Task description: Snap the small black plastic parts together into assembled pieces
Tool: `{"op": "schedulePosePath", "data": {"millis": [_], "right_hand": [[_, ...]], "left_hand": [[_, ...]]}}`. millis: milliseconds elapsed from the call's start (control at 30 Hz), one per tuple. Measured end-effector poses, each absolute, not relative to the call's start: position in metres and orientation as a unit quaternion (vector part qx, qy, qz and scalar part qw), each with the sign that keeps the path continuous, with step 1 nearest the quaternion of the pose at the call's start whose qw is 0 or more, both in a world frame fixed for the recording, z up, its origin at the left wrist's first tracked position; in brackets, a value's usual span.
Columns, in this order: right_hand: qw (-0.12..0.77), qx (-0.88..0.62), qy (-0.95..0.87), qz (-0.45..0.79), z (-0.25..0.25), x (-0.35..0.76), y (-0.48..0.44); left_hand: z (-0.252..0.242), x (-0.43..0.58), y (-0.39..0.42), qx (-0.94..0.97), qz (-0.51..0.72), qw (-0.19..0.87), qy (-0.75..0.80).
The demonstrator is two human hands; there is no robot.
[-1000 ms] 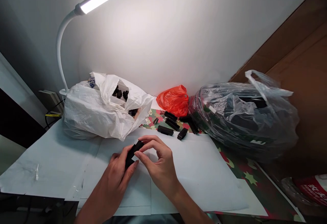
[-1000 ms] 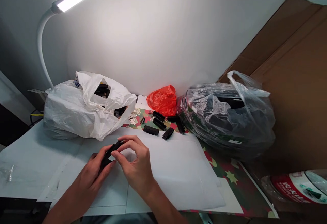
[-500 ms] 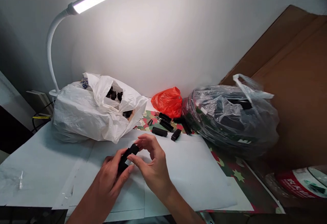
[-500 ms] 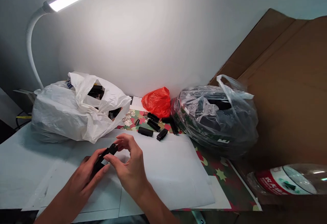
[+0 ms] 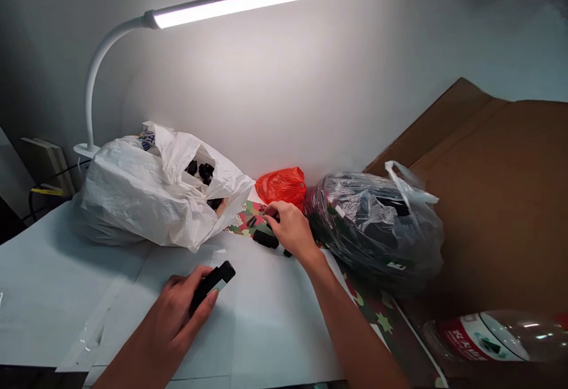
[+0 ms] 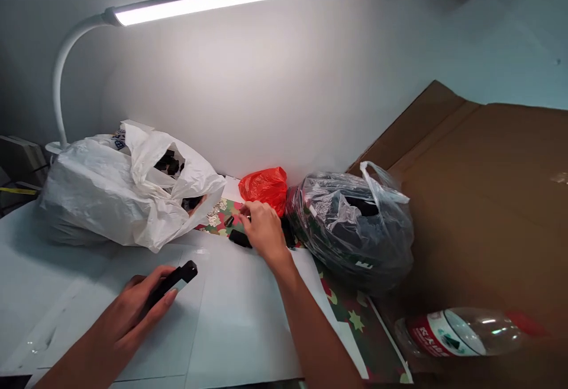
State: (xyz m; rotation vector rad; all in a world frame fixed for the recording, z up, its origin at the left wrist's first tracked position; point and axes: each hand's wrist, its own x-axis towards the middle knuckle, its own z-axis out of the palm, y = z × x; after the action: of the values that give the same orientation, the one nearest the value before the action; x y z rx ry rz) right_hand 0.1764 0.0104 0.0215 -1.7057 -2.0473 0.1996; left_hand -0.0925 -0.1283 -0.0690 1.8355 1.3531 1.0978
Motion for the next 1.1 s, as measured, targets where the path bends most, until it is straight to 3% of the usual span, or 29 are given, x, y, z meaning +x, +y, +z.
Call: {"op": "schedulePosePath", "data": {"millis": [133, 233, 433, 633, 867, 967, 1100], "right_hand": [[0.071, -0.675, -0.735, -0.01, 0.015, 0.178, 0.039], [-0.003, -0.677, -0.735, -0.044, 0.007, 0.171, 0.045], [-0.016, -0.668, -0.741, -0.06, 0.004, 0.165, 0.043], [0.154, -0.672, -0.724, -0.012, 0.012, 0.179, 0.032], [0.57, -0.466, -0.64, 0.22, 0.003, 0.192, 0.017], [0.638, -0.422, -0.583, 0.273, -0.003, 0.195, 0.019], [0.649, -0.413, -0.574, 0.279, -0.009, 0.198, 0.026]], "left_hand": [[-0.071, -0.091, -0.133, 0.673, 0.441, 0.296, 0.514], [-0.073, -0.091, -0.137, 0.673, 0.438, 0.297, 0.516], [-0.069, -0.089, -0.137, 0.683, 0.423, 0.302, 0.513], [-0.052, -0.08, -0.133, 0.632, 0.411, 0.312, 0.579], [-0.025, -0.075, -0.121, 0.658, 0.372, 0.287, 0.588], [-0.01, -0.068, -0.116, 0.673, 0.359, 0.287, 0.579], [0.015, -0.052, -0.095, 0.712, 0.295, 0.346, 0.535]]}}
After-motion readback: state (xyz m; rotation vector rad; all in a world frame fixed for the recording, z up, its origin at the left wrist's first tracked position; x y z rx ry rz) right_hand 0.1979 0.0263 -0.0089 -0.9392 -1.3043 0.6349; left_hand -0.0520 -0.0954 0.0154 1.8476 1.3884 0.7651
